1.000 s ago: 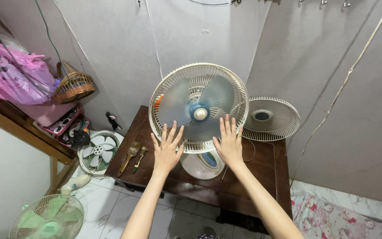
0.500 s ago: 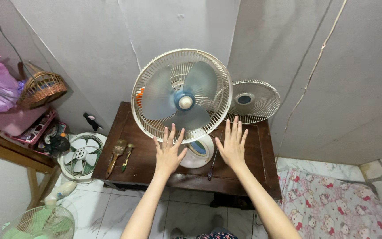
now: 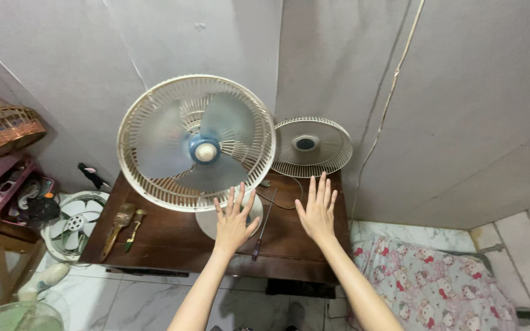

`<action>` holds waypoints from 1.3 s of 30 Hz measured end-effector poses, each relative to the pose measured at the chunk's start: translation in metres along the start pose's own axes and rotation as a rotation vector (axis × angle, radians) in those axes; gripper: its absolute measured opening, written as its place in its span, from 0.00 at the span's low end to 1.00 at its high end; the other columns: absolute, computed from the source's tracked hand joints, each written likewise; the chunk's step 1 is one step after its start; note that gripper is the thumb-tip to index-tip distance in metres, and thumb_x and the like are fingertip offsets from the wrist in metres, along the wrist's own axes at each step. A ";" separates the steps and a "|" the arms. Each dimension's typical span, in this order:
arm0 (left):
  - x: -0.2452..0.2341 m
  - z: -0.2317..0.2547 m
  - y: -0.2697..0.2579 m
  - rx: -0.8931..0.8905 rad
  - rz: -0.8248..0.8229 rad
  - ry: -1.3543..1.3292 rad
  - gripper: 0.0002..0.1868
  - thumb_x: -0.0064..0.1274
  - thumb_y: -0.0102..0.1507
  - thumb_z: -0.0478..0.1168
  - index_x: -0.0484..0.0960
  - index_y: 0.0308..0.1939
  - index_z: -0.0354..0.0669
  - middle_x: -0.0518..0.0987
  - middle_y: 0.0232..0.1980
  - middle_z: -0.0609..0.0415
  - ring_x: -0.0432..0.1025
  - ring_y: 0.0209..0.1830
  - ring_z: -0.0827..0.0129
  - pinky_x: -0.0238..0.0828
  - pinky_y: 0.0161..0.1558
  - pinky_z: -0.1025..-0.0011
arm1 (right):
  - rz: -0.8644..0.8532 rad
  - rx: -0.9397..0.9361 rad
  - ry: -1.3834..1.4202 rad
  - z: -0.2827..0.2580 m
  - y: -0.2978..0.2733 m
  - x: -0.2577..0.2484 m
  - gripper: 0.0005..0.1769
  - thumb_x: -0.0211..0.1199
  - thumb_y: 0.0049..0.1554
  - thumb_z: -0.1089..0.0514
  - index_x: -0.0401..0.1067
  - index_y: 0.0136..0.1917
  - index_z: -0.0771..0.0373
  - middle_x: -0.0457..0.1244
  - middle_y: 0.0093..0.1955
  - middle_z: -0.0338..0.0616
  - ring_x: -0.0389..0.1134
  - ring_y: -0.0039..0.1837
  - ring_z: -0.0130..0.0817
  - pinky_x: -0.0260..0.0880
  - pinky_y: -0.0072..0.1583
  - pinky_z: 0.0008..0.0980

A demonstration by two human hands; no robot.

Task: The person reassembles a white electric fan by attaching the front grille to the fan head and securing it. They then move a green fan onto the table and begin to loosen its grille with a screwdriver.

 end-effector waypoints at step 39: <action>0.084 0.106 0.224 0.029 -0.019 0.022 0.53 0.61 0.58 0.51 0.47 0.81 0.56 0.45 0.84 0.52 0.39 0.84 0.55 0.33 0.77 0.40 | -0.064 -0.088 0.140 0.123 0.160 0.019 0.51 0.64 0.57 0.50 0.39 0.82 0.70 0.30 0.86 0.61 0.30 0.85 0.57 0.45 0.78 0.55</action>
Point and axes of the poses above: each hand's wrist, its own y-axis towards the middle knuckle, its own x-axis out of the palm, z = x × y, the point moved 6 cm from there along y, towards the middle knuckle
